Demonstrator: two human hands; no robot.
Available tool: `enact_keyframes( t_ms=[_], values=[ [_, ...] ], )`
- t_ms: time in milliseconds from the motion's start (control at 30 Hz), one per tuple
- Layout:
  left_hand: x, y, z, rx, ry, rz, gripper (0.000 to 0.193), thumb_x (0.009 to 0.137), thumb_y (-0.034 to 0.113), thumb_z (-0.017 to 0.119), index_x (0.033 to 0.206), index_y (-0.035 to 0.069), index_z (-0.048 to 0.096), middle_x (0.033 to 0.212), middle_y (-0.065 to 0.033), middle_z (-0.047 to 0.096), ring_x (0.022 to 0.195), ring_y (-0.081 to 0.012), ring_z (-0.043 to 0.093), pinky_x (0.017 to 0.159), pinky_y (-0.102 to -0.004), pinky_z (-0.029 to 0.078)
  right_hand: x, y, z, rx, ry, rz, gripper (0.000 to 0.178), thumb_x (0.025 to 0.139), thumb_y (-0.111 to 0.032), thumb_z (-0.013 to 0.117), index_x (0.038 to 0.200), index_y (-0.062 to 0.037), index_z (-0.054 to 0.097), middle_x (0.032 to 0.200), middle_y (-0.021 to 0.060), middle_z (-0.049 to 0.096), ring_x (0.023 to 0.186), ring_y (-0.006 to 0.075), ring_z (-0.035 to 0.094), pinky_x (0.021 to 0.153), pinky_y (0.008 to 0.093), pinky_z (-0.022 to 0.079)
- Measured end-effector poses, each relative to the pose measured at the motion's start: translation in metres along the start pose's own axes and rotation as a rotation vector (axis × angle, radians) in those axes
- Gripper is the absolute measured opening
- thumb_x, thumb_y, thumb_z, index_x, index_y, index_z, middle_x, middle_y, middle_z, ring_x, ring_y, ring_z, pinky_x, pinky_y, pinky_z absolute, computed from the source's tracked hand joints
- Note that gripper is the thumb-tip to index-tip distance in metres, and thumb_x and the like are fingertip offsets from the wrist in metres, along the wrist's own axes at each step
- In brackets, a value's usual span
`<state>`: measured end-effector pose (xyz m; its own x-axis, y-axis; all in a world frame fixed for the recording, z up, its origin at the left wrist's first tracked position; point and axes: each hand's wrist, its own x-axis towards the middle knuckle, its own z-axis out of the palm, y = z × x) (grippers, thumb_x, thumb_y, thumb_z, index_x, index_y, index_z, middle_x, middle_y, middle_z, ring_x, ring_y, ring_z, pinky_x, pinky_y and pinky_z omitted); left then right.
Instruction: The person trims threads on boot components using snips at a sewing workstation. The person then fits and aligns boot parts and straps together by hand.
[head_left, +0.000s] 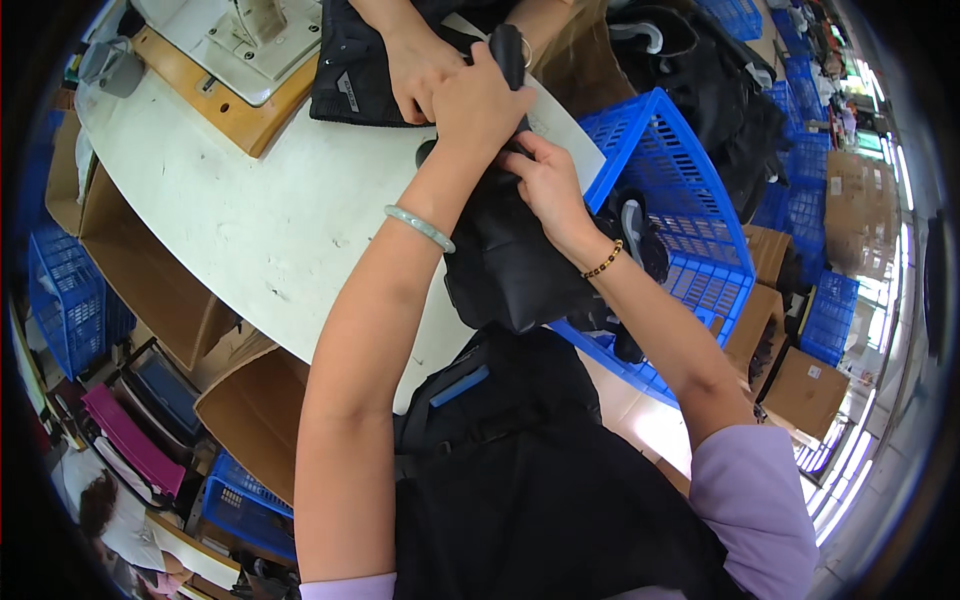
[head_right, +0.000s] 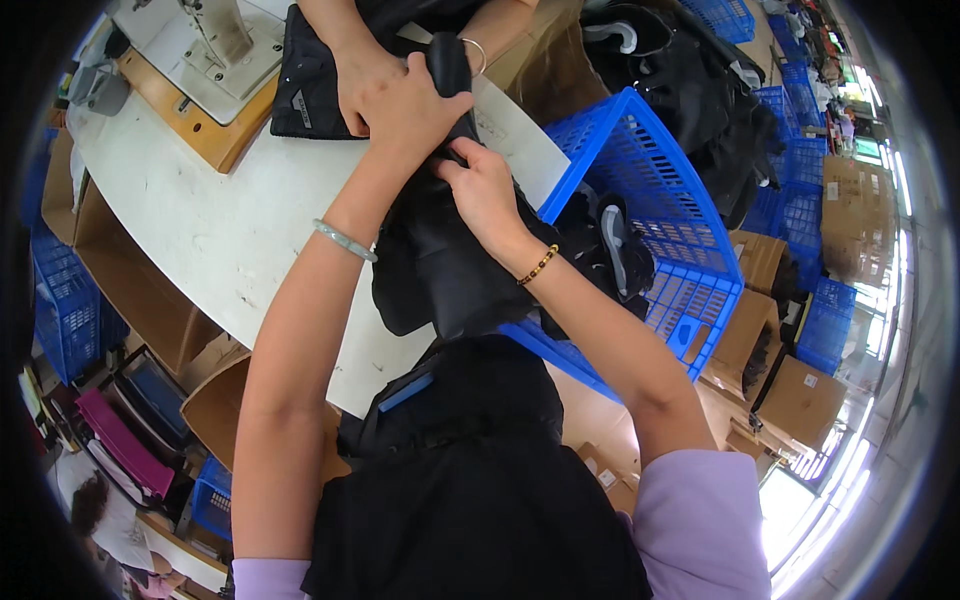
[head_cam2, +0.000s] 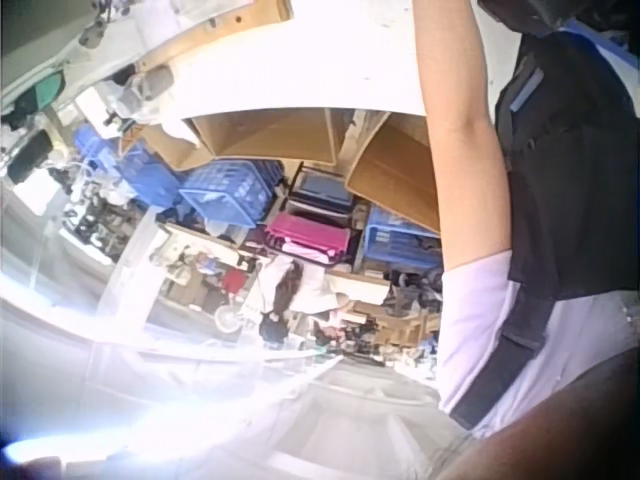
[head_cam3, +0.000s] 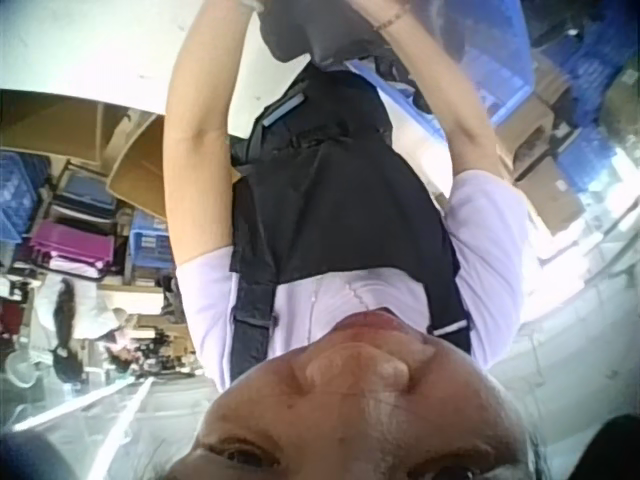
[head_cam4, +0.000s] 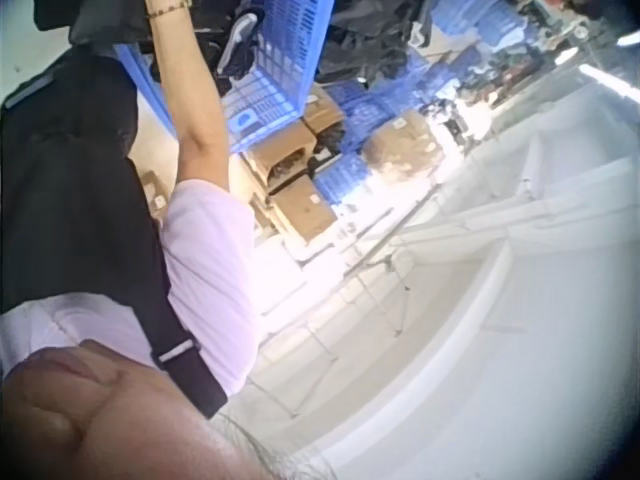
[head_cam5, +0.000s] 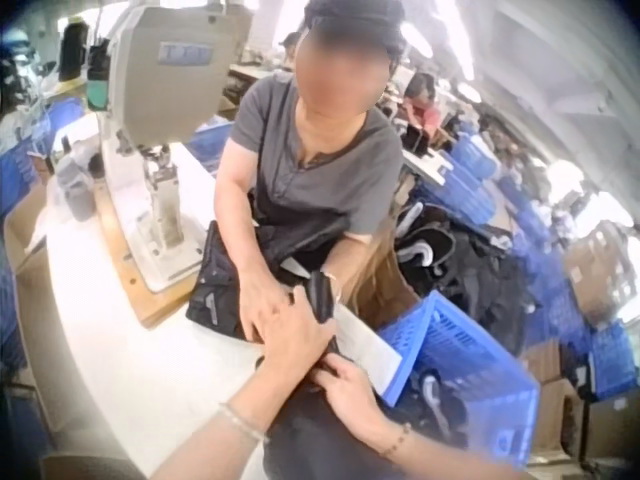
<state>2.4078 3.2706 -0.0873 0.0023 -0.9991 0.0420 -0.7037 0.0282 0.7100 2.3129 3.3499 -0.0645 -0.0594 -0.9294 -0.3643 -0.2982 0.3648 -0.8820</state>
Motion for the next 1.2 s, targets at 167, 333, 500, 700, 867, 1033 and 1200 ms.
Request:
enact_keyframes(
  t_ms=[167, 333, 500, 700, 867, 1033, 1200],
  values=[
    [-0.012, 0.004, 0.011, -0.274, -0.035, -0.046, 0.048, 0.071, 0.022, 0.065, 0.103, -0.008, 0.049, 0.084, -0.0269, 0.062, 0.079, -0.0415, 0.061, 0.072, -0.044, 0.049, -0.03, -0.002, -0.017, 0.16, 0.067, 0.128, 0.015, 0.081, -0.01, 0.06, 0.088, 0.0035, 0.059, 0.062, 0.0023, 0.053, 0.057, 0.009, 0.048, 0.053, 0.0252, 0.037],
    [-0.027, 0.019, 0.006, -0.463, -0.228, -0.11, 0.049, 0.078, 0.031, 0.064, 0.106, -0.007, 0.049, 0.082, -0.0204, 0.062, 0.076, -0.0292, 0.062, 0.07, -0.033, 0.049, -0.053, 0.007, -0.031, 0.047, 0.065, -0.055, 0.012, 0.086, -0.011, 0.06, 0.088, 0.0003, 0.057, 0.061, -0.0053, 0.046, 0.057, 0.0011, 0.039, 0.049, 0.019, 0.03],
    [-0.073, 0.003, -0.023, -0.922, -0.159, -0.041, 0.049, 0.09, 0.044, 0.049, 0.098, -0.004, 0.053, 0.083, -0.0188, 0.057, 0.083, -0.0293, 0.056, 0.078, -0.0332, 0.042, -0.112, 0.003, -0.033, 0.235, -0.234, 0.053, 0.009, 0.088, -0.009, 0.057, 0.086, -0.0019, 0.052, 0.067, -0.004, 0.046, 0.058, 0.0016, 0.041, 0.05, 0.0176, 0.032],
    [-0.129, 0.015, -0.09, -0.448, -0.148, 0.008, 0.041, 0.091, 0.035, 0.052, 0.093, -0.005, 0.053, 0.082, -0.0191, 0.056, 0.078, -0.03, 0.054, 0.071, -0.0334, 0.042, -0.136, 0.022, -0.037, 0.496, -0.436, 0.078, 0.01, 0.089, -0.009, 0.055, 0.093, 0.0001, 0.055, 0.085, 0.0014, 0.049, 0.058, 0.0068, 0.05, 0.052, 0.0191, 0.04],
    [-0.164, 0.02, -0.144, -0.454, -0.552, -0.245, 0.028, 0.079, 0.018, 0.071, 0.085, -0.003, 0.054, 0.068, -0.0014, 0.047, 0.07, -0.0083, 0.044, 0.064, -0.0238, 0.039, -0.151, 0.026, -0.037, 0.43, -0.433, 0.072, 0.011, 0.089, -0.006, 0.053, 0.096, 0.0016, 0.056, 0.098, 0.0028, 0.054, 0.063, 0.0083, 0.054, 0.056, 0.0194, 0.043],
    [-0.216, 0.049, -0.176, -0.559, -0.574, 0.06, 0.042, 0.071, -0.001, 0.072, 0.111, -0.001, 0.059, 0.092, -0.0107, 0.065, 0.087, -0.0122, 0.06, 0.075, -0.0267, 0.048, -0.171, 0.033, -0.042, 0.408, -0.361, -0.032, 0.019, 0.089, -0.008, 0.054, 0.105, 0.002, 0.057, 0.093, 0.005, 0.058, 0.08, 0.0108, 0.056, 0.073, 0.0244, 0.047],
    [-0.266, 0.074, -0.175, -0.012, -0.423, 0.603, 0.039, 0.073, 0.002, 0.058, 0.111, 0.007, 0.063, 0.109, -0.0167, 0.062, 0.097, -0.0265, 0.062, 0.068, -0.028, 0.049, -0.17, 0.035, -0.063, 0.458, -0.647, -0.269, 0.028, 0.092, -0.017, 0.049, 0.11, 0.0044, 0.055, 0.096, 0.0112, 0.061, 0.09, 0.0174, 0.059, 0.082, 0.0281, 0.047]
  ],
)
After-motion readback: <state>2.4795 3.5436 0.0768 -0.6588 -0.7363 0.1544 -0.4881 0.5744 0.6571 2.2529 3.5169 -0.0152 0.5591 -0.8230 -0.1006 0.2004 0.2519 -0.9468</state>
